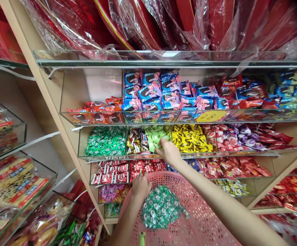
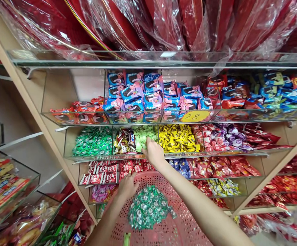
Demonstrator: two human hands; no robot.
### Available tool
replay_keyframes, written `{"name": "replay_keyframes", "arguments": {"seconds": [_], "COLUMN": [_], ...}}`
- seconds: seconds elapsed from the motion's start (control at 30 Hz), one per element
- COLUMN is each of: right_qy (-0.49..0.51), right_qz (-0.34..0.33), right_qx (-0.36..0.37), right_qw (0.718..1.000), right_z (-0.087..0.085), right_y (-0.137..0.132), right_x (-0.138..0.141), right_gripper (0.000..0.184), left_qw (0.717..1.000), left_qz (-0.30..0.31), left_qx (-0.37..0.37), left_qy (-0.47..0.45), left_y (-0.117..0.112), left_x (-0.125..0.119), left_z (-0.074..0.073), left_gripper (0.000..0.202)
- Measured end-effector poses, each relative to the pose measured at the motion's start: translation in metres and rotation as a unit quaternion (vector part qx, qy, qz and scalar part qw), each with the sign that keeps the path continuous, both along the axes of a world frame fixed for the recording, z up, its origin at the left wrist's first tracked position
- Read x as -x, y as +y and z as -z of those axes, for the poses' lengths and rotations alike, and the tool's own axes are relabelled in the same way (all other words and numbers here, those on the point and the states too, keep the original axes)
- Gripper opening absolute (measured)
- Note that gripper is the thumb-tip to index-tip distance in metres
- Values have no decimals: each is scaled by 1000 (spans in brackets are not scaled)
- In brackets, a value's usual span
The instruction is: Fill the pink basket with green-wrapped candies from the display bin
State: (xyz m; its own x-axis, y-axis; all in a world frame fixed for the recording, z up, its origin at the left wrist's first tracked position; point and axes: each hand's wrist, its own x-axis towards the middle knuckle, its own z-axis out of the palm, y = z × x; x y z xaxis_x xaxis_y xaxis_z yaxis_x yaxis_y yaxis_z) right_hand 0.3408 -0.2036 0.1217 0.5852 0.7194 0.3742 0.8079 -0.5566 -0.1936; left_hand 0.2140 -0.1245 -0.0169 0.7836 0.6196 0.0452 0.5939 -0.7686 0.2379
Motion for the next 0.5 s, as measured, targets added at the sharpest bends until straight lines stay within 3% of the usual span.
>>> {"name": "replay_keyframes", "arguments": {"seconds": [0.17, 0.5], "right_qy": [7, 75], "right_qz": [-6, -56], "right_qx": [-35, -178], "right_qw": [999, 980], "right_z": [3, 1], "right_y": [-5, -18], "right_x": [-5, -19], "right_gripper": [19, 15], "left_qw": [1000, 1000], "left_qz": [0, -2], "left_qx": [1, -6], "left_qy": [2, 8], "left_y": [1, 2], "left_x": [0, -1], "left_z": [1, 5], "left_gripper": [52, 51]}}
